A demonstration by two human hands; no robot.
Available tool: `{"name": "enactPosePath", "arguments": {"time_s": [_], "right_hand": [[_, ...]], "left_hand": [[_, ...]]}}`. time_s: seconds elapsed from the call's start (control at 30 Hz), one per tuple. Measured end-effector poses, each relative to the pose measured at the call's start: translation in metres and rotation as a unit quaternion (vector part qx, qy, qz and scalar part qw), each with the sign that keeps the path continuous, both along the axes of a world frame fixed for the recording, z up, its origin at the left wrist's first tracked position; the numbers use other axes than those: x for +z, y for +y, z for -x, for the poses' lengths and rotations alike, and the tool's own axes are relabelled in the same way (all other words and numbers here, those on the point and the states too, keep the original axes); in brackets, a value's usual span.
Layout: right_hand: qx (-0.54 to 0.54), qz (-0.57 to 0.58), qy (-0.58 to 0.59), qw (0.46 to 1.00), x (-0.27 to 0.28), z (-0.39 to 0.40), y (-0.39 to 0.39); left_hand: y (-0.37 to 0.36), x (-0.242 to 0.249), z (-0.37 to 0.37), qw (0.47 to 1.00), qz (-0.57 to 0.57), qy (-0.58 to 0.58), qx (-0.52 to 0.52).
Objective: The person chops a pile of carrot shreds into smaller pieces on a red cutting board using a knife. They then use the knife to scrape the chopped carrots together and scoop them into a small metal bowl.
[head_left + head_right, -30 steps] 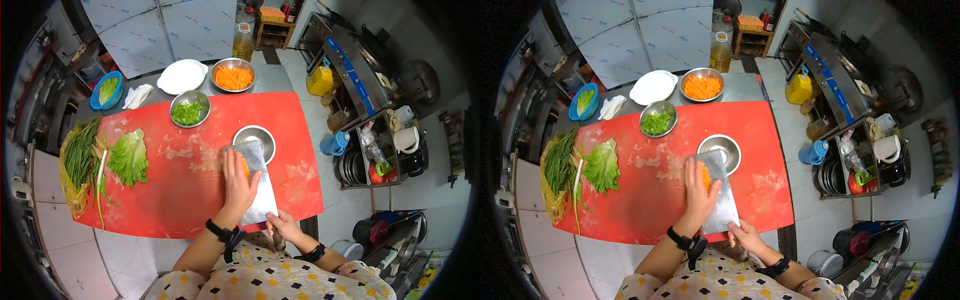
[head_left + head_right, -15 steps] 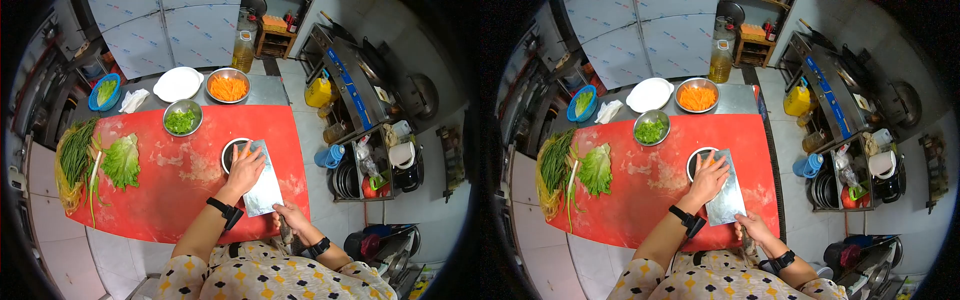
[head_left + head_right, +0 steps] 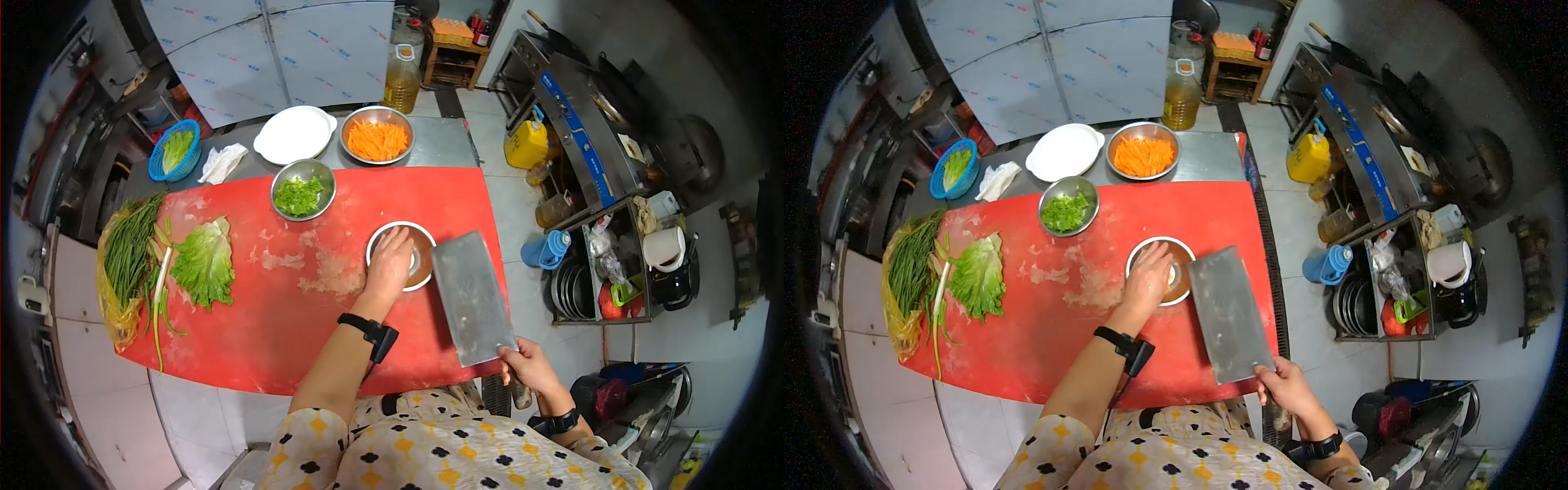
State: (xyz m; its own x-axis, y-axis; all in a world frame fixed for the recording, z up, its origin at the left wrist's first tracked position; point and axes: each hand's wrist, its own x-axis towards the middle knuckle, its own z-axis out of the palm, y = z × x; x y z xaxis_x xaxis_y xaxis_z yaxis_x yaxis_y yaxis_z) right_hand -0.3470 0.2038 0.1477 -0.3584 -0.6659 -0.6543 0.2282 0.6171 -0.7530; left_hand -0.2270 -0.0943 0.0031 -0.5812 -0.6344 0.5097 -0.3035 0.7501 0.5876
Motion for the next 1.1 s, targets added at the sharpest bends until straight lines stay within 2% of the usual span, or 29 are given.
{"name": "enactPosePath", "arguments": {"time_s": [0.07,0.17,0.2,0.27,0.3,0.33,0.43,0.5,0.57,0.6,0.63,0.7,0.73,0.77,0.83,0.87,1.03,1.1], "right_hand": [[-0.023,0.006,0.018,1.0,0.011,0.002,0.006],[-0.065,0.031,0.036,0.997,0.016,0.0,0.012],[-0.076,0.047,0.047,0.995,0.018,-0.002,0.012],[-0.09,0.065,0.058,0.992,0.021,-0.004,0.009],[-0.103,0.077,0.06,0.99,0.022,-0.007,0.007],[-0.115,0.087,0.062,0.988,0.022,-0.011,0.009],[-0.129,0.101,0.046,0.985,0.022,-0.016,0.006],[-0.133,0.114,0.037,0.984,0.014,-0.016,0.011],[-0.139,0.117,0.025,0.983,0.013,-0.016,0.011],[-0.135,0.118,0.025,0.983,0.013,-0.019,0.012],[-0.133,0.114,0.033,0.984,0.014,-0.019,0.011],[-0.132,0.114,0.042,0.984,0.014,-0.013,0.006],[-0.137,0.117,0.035,0.983,0.014,-0.014,0.008],[-0.139,0.121,0.029,0.982,0.013,-0.015,0.011],[-0.134,0.117,0.033,0.983,0.014,-0.011,0.01],[-0.138,0.117,0.028,0.983,0.013,-0.011,0.01],[-0.134,0.11,0.027,0.984,0.019,-0.009,0.006],[-0.119,0.107,0.034,0.986,0.02,-0.009,0.005]], "left_hand": [[0.002,0.003,-0.001,1.0,-0.001,-0.009,-0.02],[0.002,0.041,-0.003,1.0,0.005,-0.003,-0.016],[0.003,0.061,-0.007,0.998,-0.052,-0.035,-0.024],[-0.001,0.071,-0.008,0.996,-0.078,-0.025,-0.037],[-0.001,0.072,-0.01,0.993,-0.106,-0.015,-0.047],[0.007,0.052,-0.013,0.99,0.003,-0.132,-0.039],[0.008,0.059,-0.014,0.987,0.056,-0.151,-0.027],[0.001,0.058,-0.016,0.99,0.036,-0.136,-0.022],[-0.006,0.048,-0.011,0.986,-0.091,-0.1,-0.101],[0.001,0.046,-0.012,0.97,-0.003,-0.21,-0.124],[0.009,0.045,-0.013,0.971,0.001,-0.205,-0.119],[0.023,0.052,-0.014,0.981,0.08,-0.169,-0.043],[0.027,0.052,-0.014,0.983,0.057,-0.171,-0.02],[0.026,0.046,-0.016,0.983,0.052,-0.175,-0.019],[0.014,0.032,-0.01,0.989,0.091,-0.073,-0.093],[0.016,0.045,-0.012,0.992,0.022,-0.055,-0.108],[0.012,0.017,0.003,0.995,0.008,-0.076,-0.072],[0.014,0.028,0.005,0.994,0.016,-0.095,-0.054]]}}
